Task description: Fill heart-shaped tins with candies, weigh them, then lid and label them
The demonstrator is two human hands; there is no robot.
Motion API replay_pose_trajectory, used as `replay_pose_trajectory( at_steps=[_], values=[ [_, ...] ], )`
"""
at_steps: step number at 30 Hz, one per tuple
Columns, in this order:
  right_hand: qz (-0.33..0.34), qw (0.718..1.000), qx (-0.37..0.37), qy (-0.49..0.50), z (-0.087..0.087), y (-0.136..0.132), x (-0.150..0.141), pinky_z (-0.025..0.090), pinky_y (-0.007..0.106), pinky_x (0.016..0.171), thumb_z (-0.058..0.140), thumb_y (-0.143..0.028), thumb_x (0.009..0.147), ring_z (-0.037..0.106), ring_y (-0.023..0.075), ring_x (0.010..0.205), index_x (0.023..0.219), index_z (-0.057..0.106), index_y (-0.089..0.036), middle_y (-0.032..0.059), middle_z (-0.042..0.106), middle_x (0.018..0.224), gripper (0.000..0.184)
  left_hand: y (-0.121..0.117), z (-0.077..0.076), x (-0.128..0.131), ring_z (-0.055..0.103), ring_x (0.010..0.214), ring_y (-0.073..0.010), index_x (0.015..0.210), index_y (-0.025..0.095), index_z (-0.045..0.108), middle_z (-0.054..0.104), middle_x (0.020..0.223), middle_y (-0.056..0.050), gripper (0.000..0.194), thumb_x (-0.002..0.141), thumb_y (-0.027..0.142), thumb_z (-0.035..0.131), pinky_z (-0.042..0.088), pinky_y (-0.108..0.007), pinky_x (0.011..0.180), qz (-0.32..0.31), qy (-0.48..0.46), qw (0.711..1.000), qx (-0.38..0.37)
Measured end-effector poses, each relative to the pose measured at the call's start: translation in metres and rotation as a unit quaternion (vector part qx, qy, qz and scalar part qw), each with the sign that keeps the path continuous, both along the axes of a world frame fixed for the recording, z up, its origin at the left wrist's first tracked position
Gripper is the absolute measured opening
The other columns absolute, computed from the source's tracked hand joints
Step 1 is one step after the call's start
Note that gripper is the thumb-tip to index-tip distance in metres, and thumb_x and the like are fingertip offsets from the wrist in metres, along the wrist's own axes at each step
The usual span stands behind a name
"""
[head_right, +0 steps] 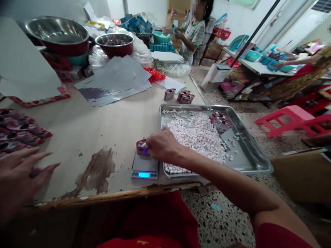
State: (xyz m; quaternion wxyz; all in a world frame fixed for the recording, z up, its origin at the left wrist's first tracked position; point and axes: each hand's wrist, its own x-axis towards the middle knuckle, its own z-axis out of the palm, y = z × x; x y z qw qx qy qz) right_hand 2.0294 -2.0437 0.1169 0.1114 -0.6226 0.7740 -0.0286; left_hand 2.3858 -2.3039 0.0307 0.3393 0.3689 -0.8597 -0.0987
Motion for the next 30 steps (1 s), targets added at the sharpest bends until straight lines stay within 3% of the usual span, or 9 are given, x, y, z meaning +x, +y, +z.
replay_pose_trajectory(
  at_steps=[3,6,8,10,14,18,24,27,30],
  values=[
    [-0.009,1.000,0.017,0.014,-0.019,0.021,0.028,0.033,0.040,0.085,0.063,-0.021,0.094,0.061,0.0192,0.072,0.080,0.077,-0.019,0.0083,0.079,0.087,0.020,0.021,0.009,-0.018,0.066,0.130,-0.0424,0.113,0.040,0.079,0.075,0.136,-0.002,0.035,0.079,0.051,0.079,0.039,-0.066,0.121,-0.026,-0.039,0.995,-0.084],
    [-0.043,0.999,0.008,0.002,-0.026,0.029,0.032,0.034,0.041,0.087,0.066,-0.024,0.097,0.064,0.0203,0.077,0.087,0.079,-0.020,0.0081,0.080,0.092,0.017,0.053,0.011,-0.042,0.072,0.118,-0.0376,0.103,0.034,0.080,0.079,0.125,-0.004,0.021,0.085,0.046,0.078,0.048,-0.062,0.114,-0.056,-0.015,0.991,-0.121],
    [-0.067,0.997,-0.030,-0.037,-0.025,0.035,0.026,0.037,0.038,0.085,0.075,-0.030,0.094,0.065,0.0203,0.078,0.096,0.081,-0.023,0.0054,0.080,0.091,0.009,0.078,0.008,-0.062,0.074,0.110,-0.0338,0.103,0.032,0.081,0.081,0.119,-0.004,0.018,0.088,0.042,0.079,0.055,-0.055,0.107,-0.091,-0.003,0.990,-0.112],
    [-0.089,0.989,-0.089,-0.083,-0.023,0.044,0.017,0.039,0.035,0.079,0.082,-0.033,0.090,0.064,0.0190,0.074,0.103,0.081,-0.023,0.0033,0.078,0.087,0.017,0.103,0.005,-0.081,0.075,0.105,-0.0315,0.105,0.027,0.081,0.082,0.115,-0.006,0.018,0.091,0.037,0.077,0.057,-0.050,0.101,-0.130,-0.003,0.988,-0.083],
    [-0.148,0.964,-0.191,-0.114,-0.024,0.073,-0.014,0.041,0.034,0.068,0.082,-0.036,0.089,0.060,0.0178,0.068,0.096,0.079,-0.021,0.0033,0.073,0.081,0.017,0.136,0.001,-0.113,0.074,0.109,-0.0306,0.108,0.023,0.080,0.081,0.117,-0.008,0.015,0.094,0.028,0.077,0.055,-0.050,0.104,-0.181,-0.009,0.983,-0.032],
    [-0.185,0.963,-0.180,-0.075,-0.034,0.109,-0.054,0.050,0.040,0.076,0.074,-0.045,0.092,0.066,0.0255,0.083,0.102,0.077,-0.022,0.0096,0.074,0.096,0.025,0.143,0.005,-0.130,0.074,0.107,-0.0270,0.107,0.025,0.079,0.081,0.112,-0.006,0.014,0.093,0.026,0.079,0.056,-0.047,0.102,-0.202,0.011,0.979,0.019],
    [-0.078,0.997,-0.007,0.001,-0.077,0.135,-0.083,0.048,0.059,0.106,0.083,-0.041,0.079,0.057,0.0431,0.130,0.153,0.056,-0.030,0.0149,0.062,0.145,0.079,0.148,0.024,-0.155,0.070,0.099,-0.0216,0.098,0.025,0.079,0.077,0.100,-0.002,0.007,0.092,0.027,0.082,0.055,-0.039,0.097,-0.231,0.018,0.968,0.095],
    [-0.087,0.996,-0.013,-0.005,-0.094,0.124,-0.083,0.051,0.052,0.101,0.077,-0.032,0.083,0.061,0.0379,0.122,0.150,0.057,-0.030,0.0144,0.061,0.142,0.070,0.154,0.032,-0.167,0.068,0.101,-0.0209,0.099,0.025,0.080,0.076,0.102,-0.002,0.008,0.091,0.026,0.083,0.054,-0.037,0.098,-0.245,-0.002,0.963,0.113],
    [-0.116,0.991,-0.032,-0.055,-0.101,0.111,-0.088,0.051,0.039,0.080,0.072,-0.027,0.084,0.065,0.0275,0.091,0.126,0.069,-0.025,0.0100,0.069,0.112,0.042,0.157,0.036,-0.175,0.066,0.103,-0.0216,0.098,0.025,0.081,0.074,0.103,-0.003,0.009,0.089,0.025,0.084,0.053,-0.038,0.100,-0.243,-0.020,0.963,0.118]
  ],
)
